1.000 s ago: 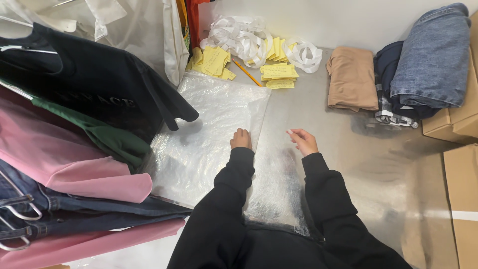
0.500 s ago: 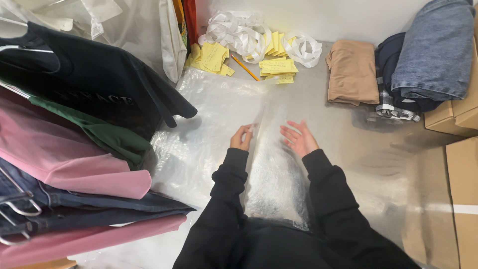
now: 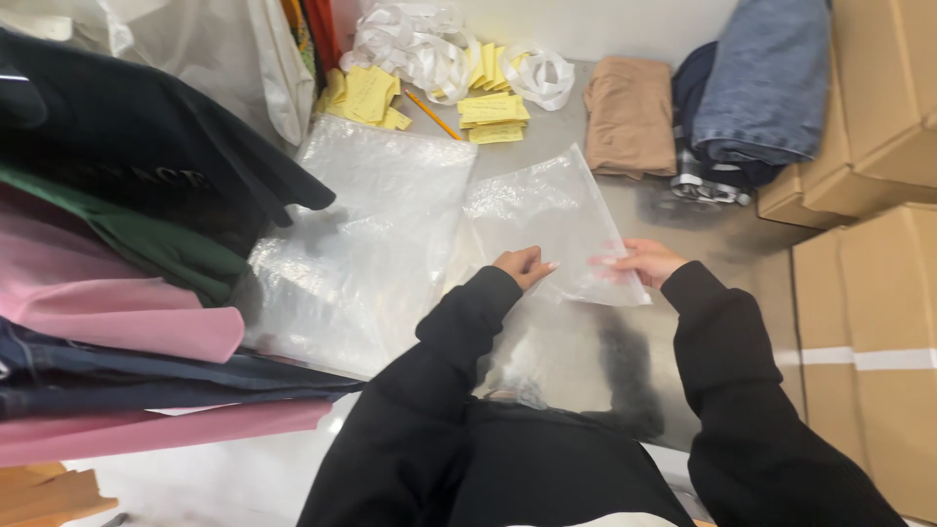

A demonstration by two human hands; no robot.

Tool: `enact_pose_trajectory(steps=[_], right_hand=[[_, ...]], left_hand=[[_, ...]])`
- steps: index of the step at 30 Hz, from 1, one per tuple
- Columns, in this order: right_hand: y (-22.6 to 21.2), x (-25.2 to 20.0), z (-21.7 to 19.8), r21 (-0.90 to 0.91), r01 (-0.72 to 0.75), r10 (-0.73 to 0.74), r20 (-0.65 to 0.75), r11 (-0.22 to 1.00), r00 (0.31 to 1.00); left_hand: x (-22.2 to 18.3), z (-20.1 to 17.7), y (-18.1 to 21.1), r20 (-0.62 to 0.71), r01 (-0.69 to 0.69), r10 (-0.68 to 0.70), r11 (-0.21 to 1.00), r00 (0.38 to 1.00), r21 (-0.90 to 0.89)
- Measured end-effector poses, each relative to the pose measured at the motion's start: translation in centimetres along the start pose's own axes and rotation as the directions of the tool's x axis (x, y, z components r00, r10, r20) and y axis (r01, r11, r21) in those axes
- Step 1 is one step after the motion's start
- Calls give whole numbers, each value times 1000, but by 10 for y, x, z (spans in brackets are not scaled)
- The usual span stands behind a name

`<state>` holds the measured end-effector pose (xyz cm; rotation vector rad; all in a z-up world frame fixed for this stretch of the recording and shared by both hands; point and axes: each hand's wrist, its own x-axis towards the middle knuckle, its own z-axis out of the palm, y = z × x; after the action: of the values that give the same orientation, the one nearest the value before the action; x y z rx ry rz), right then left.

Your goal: The person ties a white ribbon on a cardboard box, writes on a yellow sticky note with a pencil, and places the note on the box. They then wrap a folded brown garment in a clear plastic bag, place it inside a cardboard box, and close the box. Finally, they pick up a white ribbon to prepare for the next step.

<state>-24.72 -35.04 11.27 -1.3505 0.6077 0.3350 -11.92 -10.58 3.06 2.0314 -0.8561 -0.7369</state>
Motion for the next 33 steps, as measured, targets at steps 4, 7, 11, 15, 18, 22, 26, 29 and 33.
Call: enact_pose_trajectory(steps=[4,7,11,15,18,22,26,29,33], right_hand=[[53,15,-20,1,-34,33,37,999,999],[65,2,7,55,-70,65,77,996,995],[87,16,11,263,-40,19,81,964,997],[103,35,-14,324,70,-99,73,943,992],[85,-3,1,346,132,-156,41,929,987],[52,-66,28,273,192,-196,-14,943,981],[65,-57,15,-275,431,-467,-81,860,881],[66,-44,27,-540,549,-674,-48,638,737],[70,-6,30,-628,575,-777,-75,523,625]], left_hand=[[-23,-6,32,126,212,-249,944,960,251],[-49,-8,71,160,267,-339,897,927,353],[-43,50,62,-73,-85,101,976,992,199],[-83,48,117,-254,-236,259,964,932,120],[-56,82,74,-419,-324,395,917,818,232],[-37,98,55,-521,-267,271,960,809,85],[-32,98,54,-507,-246,218,969,834,12],[-40,93,61,-487,-294,253,956,836,-9],[-51,76,83,-465,-315,135,888,875,-334]])
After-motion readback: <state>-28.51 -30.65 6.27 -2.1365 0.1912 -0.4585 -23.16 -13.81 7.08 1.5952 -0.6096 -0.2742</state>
